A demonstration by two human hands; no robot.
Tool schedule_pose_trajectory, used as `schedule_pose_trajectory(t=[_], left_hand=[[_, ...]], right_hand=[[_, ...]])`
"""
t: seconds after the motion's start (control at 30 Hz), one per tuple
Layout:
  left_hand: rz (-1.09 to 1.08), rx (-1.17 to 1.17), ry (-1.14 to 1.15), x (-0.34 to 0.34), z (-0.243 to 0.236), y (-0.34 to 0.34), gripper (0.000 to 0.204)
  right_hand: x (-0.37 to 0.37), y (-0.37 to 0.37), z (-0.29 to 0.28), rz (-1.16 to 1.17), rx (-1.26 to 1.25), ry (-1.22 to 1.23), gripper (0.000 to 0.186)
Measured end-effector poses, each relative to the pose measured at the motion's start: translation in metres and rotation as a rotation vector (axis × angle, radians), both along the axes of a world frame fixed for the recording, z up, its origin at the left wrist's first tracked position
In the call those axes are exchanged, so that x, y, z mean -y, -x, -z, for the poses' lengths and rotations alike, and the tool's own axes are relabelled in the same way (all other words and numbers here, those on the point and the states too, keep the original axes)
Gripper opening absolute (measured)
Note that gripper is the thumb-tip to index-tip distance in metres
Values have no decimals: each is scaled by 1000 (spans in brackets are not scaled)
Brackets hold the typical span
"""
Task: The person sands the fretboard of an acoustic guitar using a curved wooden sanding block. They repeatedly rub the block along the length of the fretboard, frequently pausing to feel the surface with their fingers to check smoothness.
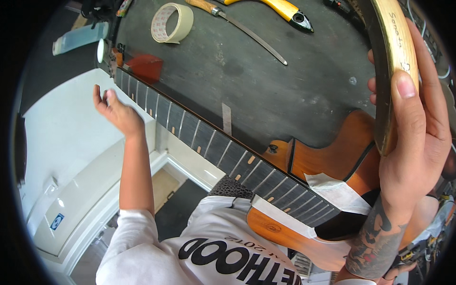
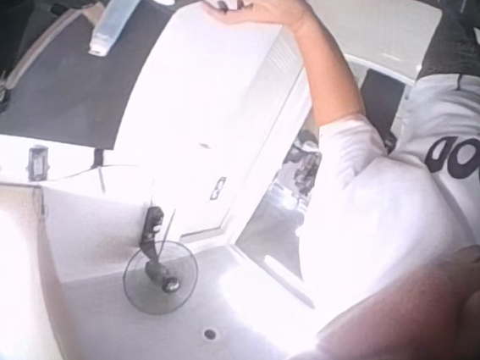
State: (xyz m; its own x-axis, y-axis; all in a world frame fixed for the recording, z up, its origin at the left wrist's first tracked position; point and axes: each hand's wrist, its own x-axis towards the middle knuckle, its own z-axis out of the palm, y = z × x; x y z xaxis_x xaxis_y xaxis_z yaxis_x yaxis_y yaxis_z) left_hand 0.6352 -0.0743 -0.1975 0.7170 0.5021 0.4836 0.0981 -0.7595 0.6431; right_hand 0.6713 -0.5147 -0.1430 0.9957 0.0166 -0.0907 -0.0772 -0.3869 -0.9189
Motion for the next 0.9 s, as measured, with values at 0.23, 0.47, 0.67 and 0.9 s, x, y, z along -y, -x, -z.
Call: schedule_pose_trajectory(t=[0.23, 0.47, 0.67, 0.9], left_hand=[[1153, -571, -465, 84, -105, -7, 123], [1440, -733, -399, 104, -97, -8, 106], [1364, -767, -469, 79, -115, -24, 107], [1368, -811, -447, 72, -120, -33, 111]], right_hand=[[-3, -4, 9, 39, 118, 74, 54], [23, 8, 23, 12, 28, 41, 56], [13, 7, 22, 31, 78, 49, 56], [15, 8, 22, 39, 93, 50, 55]])
